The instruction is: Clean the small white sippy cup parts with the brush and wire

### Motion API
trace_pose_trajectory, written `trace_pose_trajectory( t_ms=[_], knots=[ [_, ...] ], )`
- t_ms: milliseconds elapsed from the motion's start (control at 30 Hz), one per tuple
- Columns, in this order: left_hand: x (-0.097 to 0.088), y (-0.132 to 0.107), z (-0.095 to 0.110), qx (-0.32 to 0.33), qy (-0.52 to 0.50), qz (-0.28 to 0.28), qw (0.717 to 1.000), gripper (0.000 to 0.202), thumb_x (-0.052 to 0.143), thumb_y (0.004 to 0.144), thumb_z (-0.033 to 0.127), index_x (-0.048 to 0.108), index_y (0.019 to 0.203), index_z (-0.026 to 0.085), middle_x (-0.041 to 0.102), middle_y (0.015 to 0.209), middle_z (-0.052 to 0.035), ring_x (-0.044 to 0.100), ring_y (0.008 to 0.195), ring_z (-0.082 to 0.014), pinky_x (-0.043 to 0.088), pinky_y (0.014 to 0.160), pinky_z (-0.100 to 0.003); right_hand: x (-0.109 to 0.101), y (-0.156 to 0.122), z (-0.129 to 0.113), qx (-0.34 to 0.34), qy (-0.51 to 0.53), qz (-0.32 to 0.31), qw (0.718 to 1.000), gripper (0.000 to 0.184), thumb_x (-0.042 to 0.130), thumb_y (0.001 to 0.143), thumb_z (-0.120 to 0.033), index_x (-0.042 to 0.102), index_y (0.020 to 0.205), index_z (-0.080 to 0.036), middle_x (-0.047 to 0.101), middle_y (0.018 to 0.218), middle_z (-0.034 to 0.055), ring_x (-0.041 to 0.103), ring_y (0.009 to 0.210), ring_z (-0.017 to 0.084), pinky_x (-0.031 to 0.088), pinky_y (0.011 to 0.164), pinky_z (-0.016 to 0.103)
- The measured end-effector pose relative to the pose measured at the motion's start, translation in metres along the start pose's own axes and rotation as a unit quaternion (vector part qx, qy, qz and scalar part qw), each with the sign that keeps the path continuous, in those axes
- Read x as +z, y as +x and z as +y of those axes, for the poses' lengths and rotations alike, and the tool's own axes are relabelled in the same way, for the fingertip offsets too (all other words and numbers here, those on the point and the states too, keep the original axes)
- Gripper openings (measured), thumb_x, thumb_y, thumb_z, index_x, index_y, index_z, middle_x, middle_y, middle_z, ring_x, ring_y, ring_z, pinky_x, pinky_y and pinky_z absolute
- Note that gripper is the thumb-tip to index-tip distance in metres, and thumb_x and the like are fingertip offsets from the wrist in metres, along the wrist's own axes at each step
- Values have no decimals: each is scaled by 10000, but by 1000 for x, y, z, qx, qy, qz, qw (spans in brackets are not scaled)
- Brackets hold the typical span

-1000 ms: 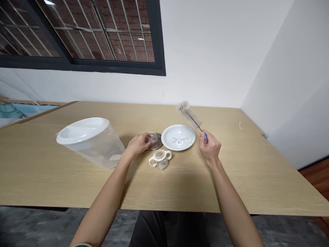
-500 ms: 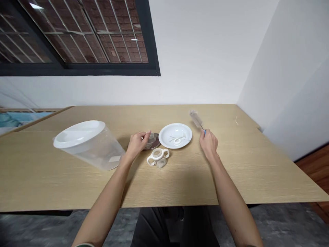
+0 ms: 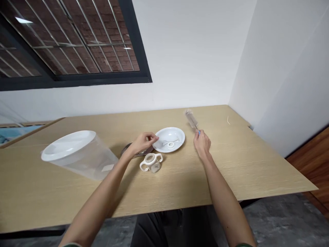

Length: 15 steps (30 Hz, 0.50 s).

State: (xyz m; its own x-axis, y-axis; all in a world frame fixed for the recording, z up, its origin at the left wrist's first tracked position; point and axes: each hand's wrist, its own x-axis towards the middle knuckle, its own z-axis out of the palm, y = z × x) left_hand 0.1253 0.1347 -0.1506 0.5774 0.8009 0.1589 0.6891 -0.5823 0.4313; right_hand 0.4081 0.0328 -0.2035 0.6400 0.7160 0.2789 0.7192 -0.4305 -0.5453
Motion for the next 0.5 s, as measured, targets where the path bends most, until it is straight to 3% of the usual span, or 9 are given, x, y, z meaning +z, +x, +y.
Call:
trace_pose_trajectory(
  t_ms=[100,200,367,500],
  knots=[
    [5,33,27,-8,65,-152,986,352,668,780,542,736,796,197,706,794,-61,629,705,-218,411,630,-285,-1,0,0,2,5,8,1000,348,344,1071,-381,611,1146,-172,702,1030,104,652,918,251,346,704,310],
    [21,59,48,-46,148,-239,959,357,778,678,484,659,568,166,642,611,-100,604,607,-241,422,651,-318,-2,0,-2,1,9,10,1000,349,342,1072,-380,613,1141,-171,702,1031,104,653,922,250,344,707,310],
    [45,73,64,-91,202,-290,931,416,755,729,530,645,629,142,651,615,-113,625,604,-247,470,760,-362,-5,-2,-6,-6,20,7,1000,346,345,1070,-382,619,1105,-173,704,989,104,651,898,243,335,700,310],
    [48,75,66,-102,203,-298,927,377,740,757,503,675,713,134,666,639,-117,645,693,-251,467,786,-330,-8,-3,-8,-14,27,6,1000,355,329,1074,-387,615,1111,-180,703,994,103,647,903,240,334,703,308]
  ],
)
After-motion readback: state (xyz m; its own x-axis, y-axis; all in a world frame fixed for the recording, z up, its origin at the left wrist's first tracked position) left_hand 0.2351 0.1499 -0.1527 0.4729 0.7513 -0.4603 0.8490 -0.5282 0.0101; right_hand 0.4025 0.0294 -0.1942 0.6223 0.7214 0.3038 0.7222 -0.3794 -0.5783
